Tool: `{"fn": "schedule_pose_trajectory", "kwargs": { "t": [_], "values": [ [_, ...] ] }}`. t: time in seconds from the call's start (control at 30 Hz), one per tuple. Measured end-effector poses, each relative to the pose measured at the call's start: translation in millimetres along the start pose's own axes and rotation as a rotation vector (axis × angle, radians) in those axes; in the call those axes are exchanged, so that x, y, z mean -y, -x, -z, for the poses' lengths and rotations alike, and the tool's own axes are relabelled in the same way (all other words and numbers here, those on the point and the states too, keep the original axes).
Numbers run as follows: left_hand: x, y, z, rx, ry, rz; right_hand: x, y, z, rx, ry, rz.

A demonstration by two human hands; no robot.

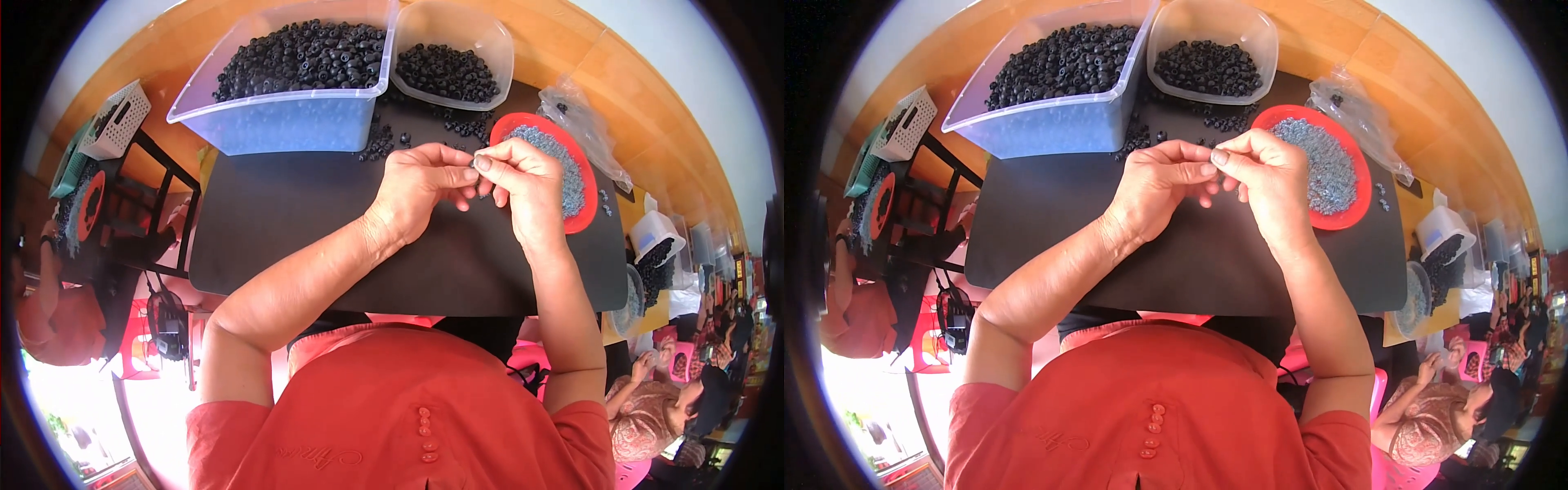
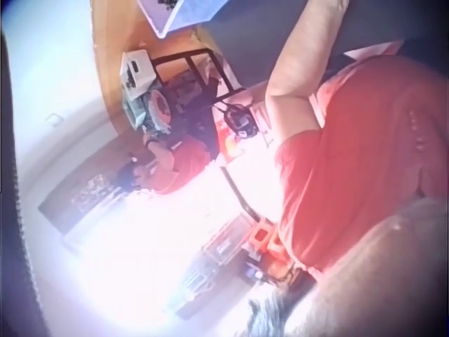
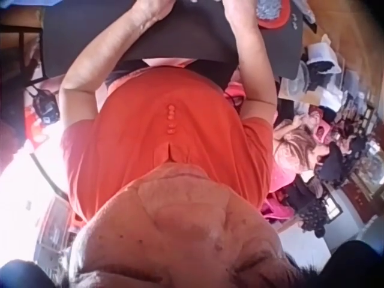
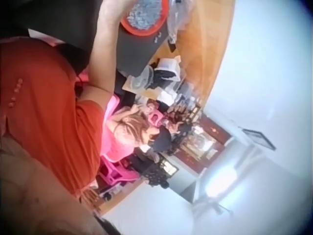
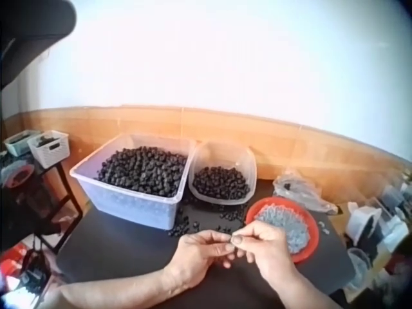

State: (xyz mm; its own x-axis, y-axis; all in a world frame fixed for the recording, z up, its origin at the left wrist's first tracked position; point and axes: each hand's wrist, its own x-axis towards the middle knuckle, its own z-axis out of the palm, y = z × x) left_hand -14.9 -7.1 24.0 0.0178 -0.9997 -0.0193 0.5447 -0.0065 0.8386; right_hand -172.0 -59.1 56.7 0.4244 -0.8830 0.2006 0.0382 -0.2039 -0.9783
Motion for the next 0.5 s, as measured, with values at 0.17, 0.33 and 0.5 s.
{"fn": "schedule_pose_trajectory", "kwargs": {
  "t": [0.17, 0.33, 0.5],
  "values": [
    [-1.4, 3.2, 1.0, 0.026, 0.025, -0.009, 7.9, -1.2, 4.7, 0.111, 0.019, -0.041],
    [-0.5, 2.7, -0.2, 0.022, 0.022, 0.001, 2.9, 0.8, 6.8, 0.108, -0.04, -0.079],
    [-4.2, 3.9, -3.3, 0.007, -0.059, 0.034, 1.9, 0.7, 11.1, 0.12, 0.049, -0.03]
  ]
}}
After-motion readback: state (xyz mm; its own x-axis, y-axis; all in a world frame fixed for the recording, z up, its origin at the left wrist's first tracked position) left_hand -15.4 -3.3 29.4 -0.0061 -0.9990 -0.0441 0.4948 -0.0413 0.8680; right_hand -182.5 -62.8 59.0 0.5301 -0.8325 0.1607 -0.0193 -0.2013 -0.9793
